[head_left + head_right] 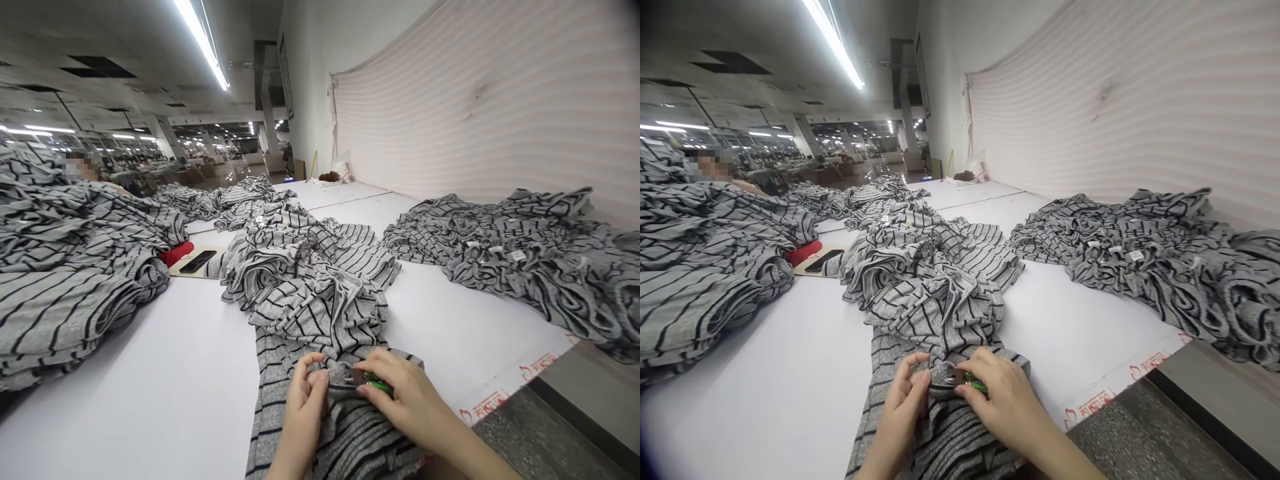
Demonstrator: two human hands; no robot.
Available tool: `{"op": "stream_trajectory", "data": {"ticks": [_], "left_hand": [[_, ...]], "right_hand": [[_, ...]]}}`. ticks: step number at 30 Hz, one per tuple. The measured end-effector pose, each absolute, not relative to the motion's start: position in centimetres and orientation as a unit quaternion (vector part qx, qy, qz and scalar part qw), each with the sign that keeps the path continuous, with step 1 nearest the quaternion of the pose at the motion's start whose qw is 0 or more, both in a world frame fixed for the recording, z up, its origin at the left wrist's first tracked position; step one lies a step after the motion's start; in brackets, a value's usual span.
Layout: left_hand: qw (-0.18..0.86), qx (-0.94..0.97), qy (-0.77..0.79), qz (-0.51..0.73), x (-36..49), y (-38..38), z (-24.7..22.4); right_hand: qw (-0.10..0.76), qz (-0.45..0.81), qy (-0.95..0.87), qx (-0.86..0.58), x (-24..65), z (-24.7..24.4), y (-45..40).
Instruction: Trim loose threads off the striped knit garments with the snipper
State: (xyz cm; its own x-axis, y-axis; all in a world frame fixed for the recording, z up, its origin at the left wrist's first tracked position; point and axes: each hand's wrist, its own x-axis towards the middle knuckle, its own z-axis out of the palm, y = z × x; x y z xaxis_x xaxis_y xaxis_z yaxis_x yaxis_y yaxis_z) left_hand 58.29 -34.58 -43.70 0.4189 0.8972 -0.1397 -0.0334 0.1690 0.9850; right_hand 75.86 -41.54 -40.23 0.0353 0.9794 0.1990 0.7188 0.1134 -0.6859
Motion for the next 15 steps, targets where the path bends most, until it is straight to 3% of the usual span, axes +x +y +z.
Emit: {"op": "stream_trajectory", "data": {"ticks": [6,15], "left_hand": [[0.658,0.549,0.378,0.351,58.2,-34.4,-44.1],[0.664,0.580,0.358,0.307,58.1,-33.5,-42.8]], "right_hand": [[0.286,0.115,-0.701,-0.643,75.1,-40.2,-41.1],[0.301,0.110,-0.710,-0.627,76.2,-40.4,-40.5]]}}
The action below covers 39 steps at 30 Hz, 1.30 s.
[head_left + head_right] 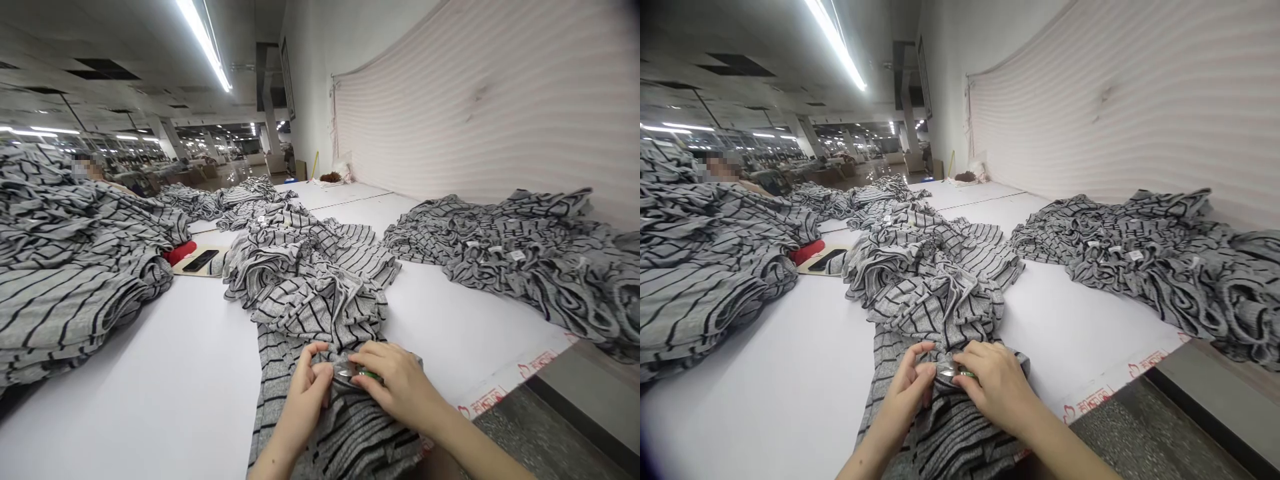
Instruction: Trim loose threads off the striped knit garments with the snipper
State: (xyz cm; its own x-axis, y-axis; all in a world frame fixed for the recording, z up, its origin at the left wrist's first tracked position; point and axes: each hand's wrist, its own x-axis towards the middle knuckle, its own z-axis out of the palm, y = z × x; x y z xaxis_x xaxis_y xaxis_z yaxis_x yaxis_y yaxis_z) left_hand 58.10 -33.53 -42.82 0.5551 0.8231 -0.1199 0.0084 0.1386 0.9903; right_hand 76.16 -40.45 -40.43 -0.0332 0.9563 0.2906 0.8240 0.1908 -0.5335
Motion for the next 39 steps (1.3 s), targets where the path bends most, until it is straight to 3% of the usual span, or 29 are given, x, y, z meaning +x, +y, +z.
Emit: {"op": "stream_trajectory", "data": {"ticks": [7,12,14,18,21,27,33,39], "left_hand": [[0.684,0.565,0.353,0.297,59.5,-32.1,-43.0],[0.715,0.549,0.313,0.298,59.2,-31.4,-43.0],[0.636,0.599,0.346,0.341,57.9,-32.3,-43.1],[0.358,0.735,0.430,0.382,56.2,-36.0,-44.8],[0.254,0.794,0.393,0.388,57.1,-37.9,-46.4],[0.167,0.821,0.278,0.469,58.7,-37.1,-46.6],[0.057,0.837,0.278,0.469,57.2,-36.2,-46.6],[0.034,0.847,0.238,0.474,56.7,-35.6,-46.9]], "right_hand": [[0.367,0.183,-0.643,-0.647,75.1,-41.0,-42.0],[0.341,0.204,-0.664,-0.633,72.8,-42.9,-41.4],[0.348,0.191,-0.658,-0.640,72.9,-43.5,-40.5],[0.406,0.212,-0.635,-0.622,73.7,-43.4,-39.9],[0.439,0.242,-0.620,-0.603,73.8,-43.2,-40.1],[0.423,0.187,-0.606,-0.647,74.6,-43.7,-40.2],[0.434,0.183,-0.628,-0.620,74.5,-43.6,-41.1],[0.361,0.243,-0.626,-0.648,74.7,-43.0,-42.8]]}}
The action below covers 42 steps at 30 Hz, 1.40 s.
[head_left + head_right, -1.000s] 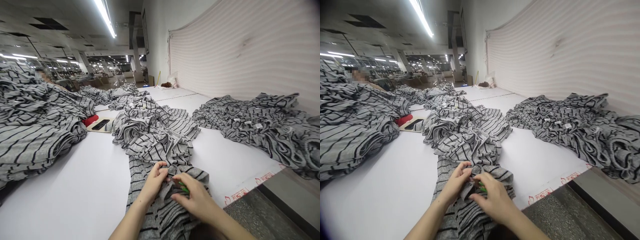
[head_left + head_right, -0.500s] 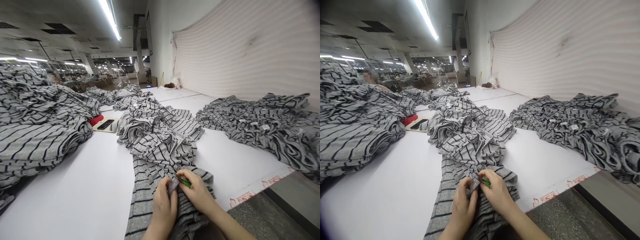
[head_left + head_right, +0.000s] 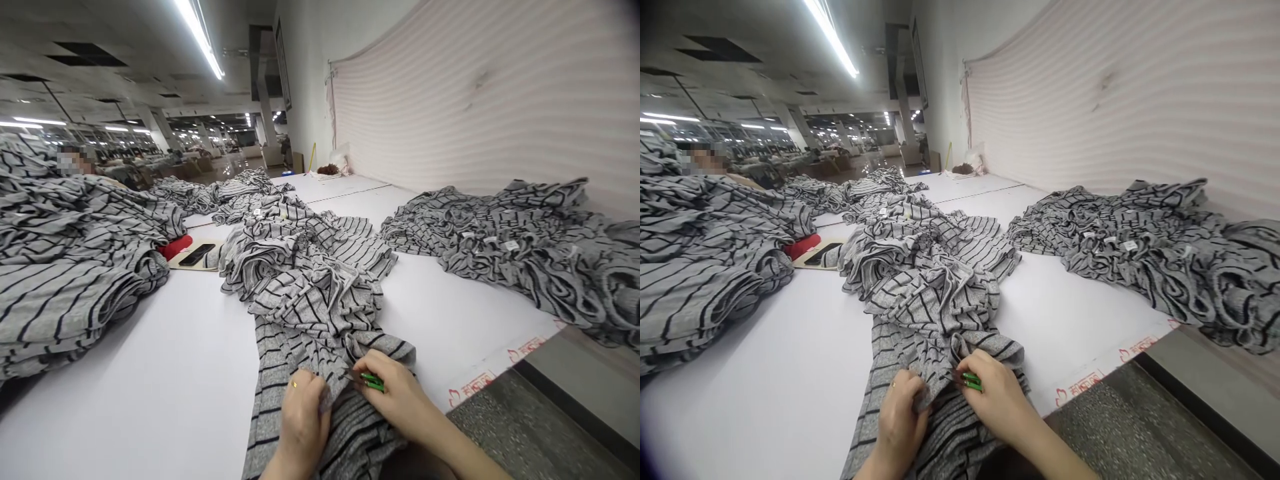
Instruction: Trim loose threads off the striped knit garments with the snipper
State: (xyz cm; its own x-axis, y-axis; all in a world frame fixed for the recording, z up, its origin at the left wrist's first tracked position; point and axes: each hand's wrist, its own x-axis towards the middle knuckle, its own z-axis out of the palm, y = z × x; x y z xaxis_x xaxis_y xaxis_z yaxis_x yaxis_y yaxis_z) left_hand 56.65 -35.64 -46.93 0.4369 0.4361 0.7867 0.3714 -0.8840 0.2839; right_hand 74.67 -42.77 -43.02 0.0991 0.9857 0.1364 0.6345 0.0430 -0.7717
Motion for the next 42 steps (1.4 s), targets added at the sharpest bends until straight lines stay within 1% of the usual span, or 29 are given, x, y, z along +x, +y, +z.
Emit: {"op": "stream_trajectory", "data": {"ticks": [3,6,11,13,14,15,17,19,20,22,25,29,32,36,38,41,42], "left_hand": [[0.042,0.850,0.224,0.474,56.6,-35.5,-46.9],[0.047,0.843,0.214,0.492,56.5,-35.5,-46.6],[0.025,0.832,0.222,0.507,56.2,-35.5,-46.6],[0.051,0.838,0.202,0.505,56.1,-35.5,-46.6],[0.097,0.839,0.201,0.496,56.2,-35.5,-46.6],[0.169,0.832,0.215,0.483,56.2,-35.6,-46.5],[0.371,0.765,0.286,0.442,56.5,-35.7,-46.3],[0.553,0.637,0.362,0.397,56.8,-35.8,-46.0],[0.613,0.578,0.380,0.383,57.0,-35.8,-45.9],[0.676,0.505,0.387,0.372,57.2,-35.8,-45.7],[0.696,0.477,0.387,0.370,57.4,-35.6,-45.4],[0.698,0.488,0.387,0.353,57.6,-35.6,-45.0],[0.693,0.497,0.392,0.345,57.6,-35.6,-44.9],[0.684,0.512,0.400,0.330,57.6,-35.5,-44.9],[0.653,0.564,0.397,0.314,57.6,-35.3,-44.6],[0.538,0.680,0.387,0.313,57.9,-34.7,-43.6],[0.516,0.694,0.383,0.325,58.3,-34.3,-43.3]], "right_hand": [[0.354,0.271,-0.631,-0.635,74.9,-42.3,-43.2],[0.350,0.254,-0.637,-0.638,74.9,-42.1,-43.2],[0.358,0.238,-0.621,-0.656,74.1,-42.8,-42.7],[0.366,0.212,-0.625,-0.657,73.8,-43.3,-42.1],[0.373,0.196,-0.625,-0.657,73.8,-43.5,-41.7],[0.381,0.182,-0.623,-0.658,73.8,-43.6,-41.4],[0.398,0.165,-0.616,-0.660,74.1,-43.5,-41.0],[0.398,0.173,-0.617,-0.656,74.6,-43.0,-41.2],[0.391,0.186,-0.623,-0.652,74.8,-42.6,-41.5],[0.370,0.210,-0.640,-0.640,75.2,-41.8,-42.3],[0.334,0.189,-0.671,-0.635,75.2,-41.3,-43.2],[0.303,0.142,-0.695,-0.636,74.8,-41.5,-43.0],[0.300,0.133,-0.699,-0.635,74.6,-41.6,-42.5],[0.316,0.154,-0.687,-0.636,74.9,-41.6,-42.3],[0.333,0.170,-0.672,-0.640,75.4,-41.9,-42.3],[0.382,0.204,-0.617,-0.657,76.7,-42.7,-42.5],[0.400,0.218,-0.595,-0.662,77.2,-43.0,-42.7]]}}
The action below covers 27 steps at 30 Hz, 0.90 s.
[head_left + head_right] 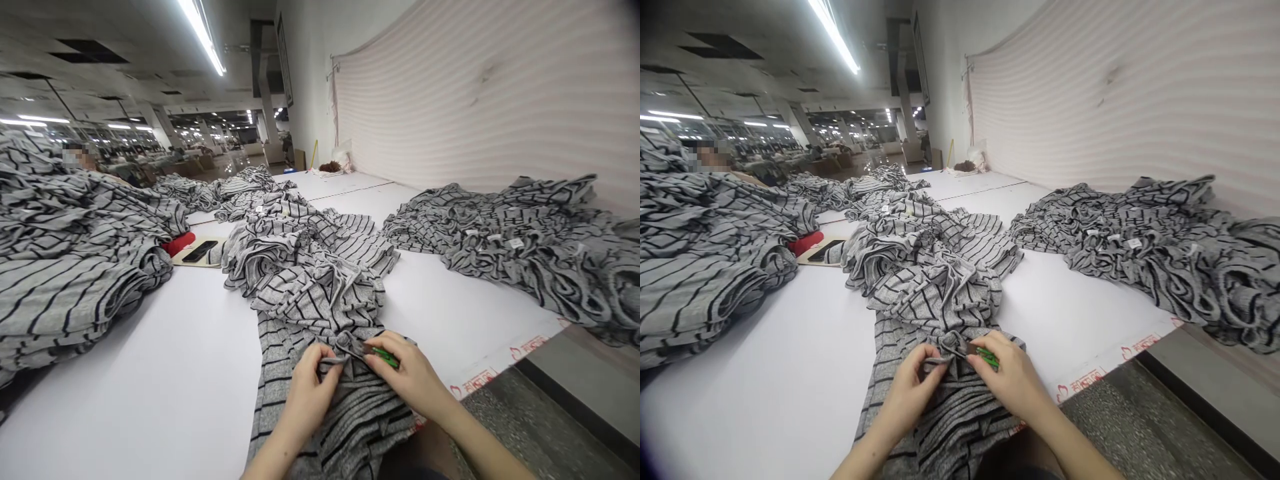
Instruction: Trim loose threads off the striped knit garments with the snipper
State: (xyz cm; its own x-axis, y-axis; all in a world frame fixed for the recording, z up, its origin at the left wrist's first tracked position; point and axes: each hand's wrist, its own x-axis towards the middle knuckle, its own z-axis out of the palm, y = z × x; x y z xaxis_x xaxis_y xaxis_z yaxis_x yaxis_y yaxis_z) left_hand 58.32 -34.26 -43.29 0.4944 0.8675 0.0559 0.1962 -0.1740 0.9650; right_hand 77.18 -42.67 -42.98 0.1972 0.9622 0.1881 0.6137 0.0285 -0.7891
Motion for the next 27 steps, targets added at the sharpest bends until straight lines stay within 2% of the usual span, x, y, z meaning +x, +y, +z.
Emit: {"op": "stream_trajectory", "data": {"ticks": [3,6,11,13,17,19,23,27], "left_hand": [[0.544,0.650,0.363,0.387,60.4,-32.4,-42.7],[0.572,0.632,0.335,0.402,62.9,-30.2,-42.8],[0.584,0.659,0.310,0.359,63.0,-28.7,-42.8],[0.562,0.665,0.327,0.367,61.1,-29.1,-42.7],[0.463,0.657,0.416,0.425,56.7,-32.9,-43.3],[0.408,0.685,0.460,0.390,55.6,-35.7,-44.0],[0.437,0.722,0.454,0.286,56.6,-38.8,-44.9],[0.489,0.681,0.455,0.301,58.8,-38.1,-45.0]], "right_hand": [[0.445,0.249,-0.545,-0.666,77.8,-43.5,-43.7],[0.439,0.269,-0.553,-0.655,76.4,-43.3,-44.6],[0.287,0.241,-0.675,-0.636,72.5,-43.1,-44.1],[0.268,0.222,-0.681,-0.644,72.0,-43.3,-43.2],[0.381,0.279,-0.632,-0.614,73.2,-43.4,-41.8],[0.419,0.344,-0.595,-0.593,73.9,-43.4,-41.4],[0.429,0.429,-0.554,-0.571,74.3,-43.7,-41.2],[0.468,0.513,-0.483,-0.533,74.0,-43.7,-41.8]]}}
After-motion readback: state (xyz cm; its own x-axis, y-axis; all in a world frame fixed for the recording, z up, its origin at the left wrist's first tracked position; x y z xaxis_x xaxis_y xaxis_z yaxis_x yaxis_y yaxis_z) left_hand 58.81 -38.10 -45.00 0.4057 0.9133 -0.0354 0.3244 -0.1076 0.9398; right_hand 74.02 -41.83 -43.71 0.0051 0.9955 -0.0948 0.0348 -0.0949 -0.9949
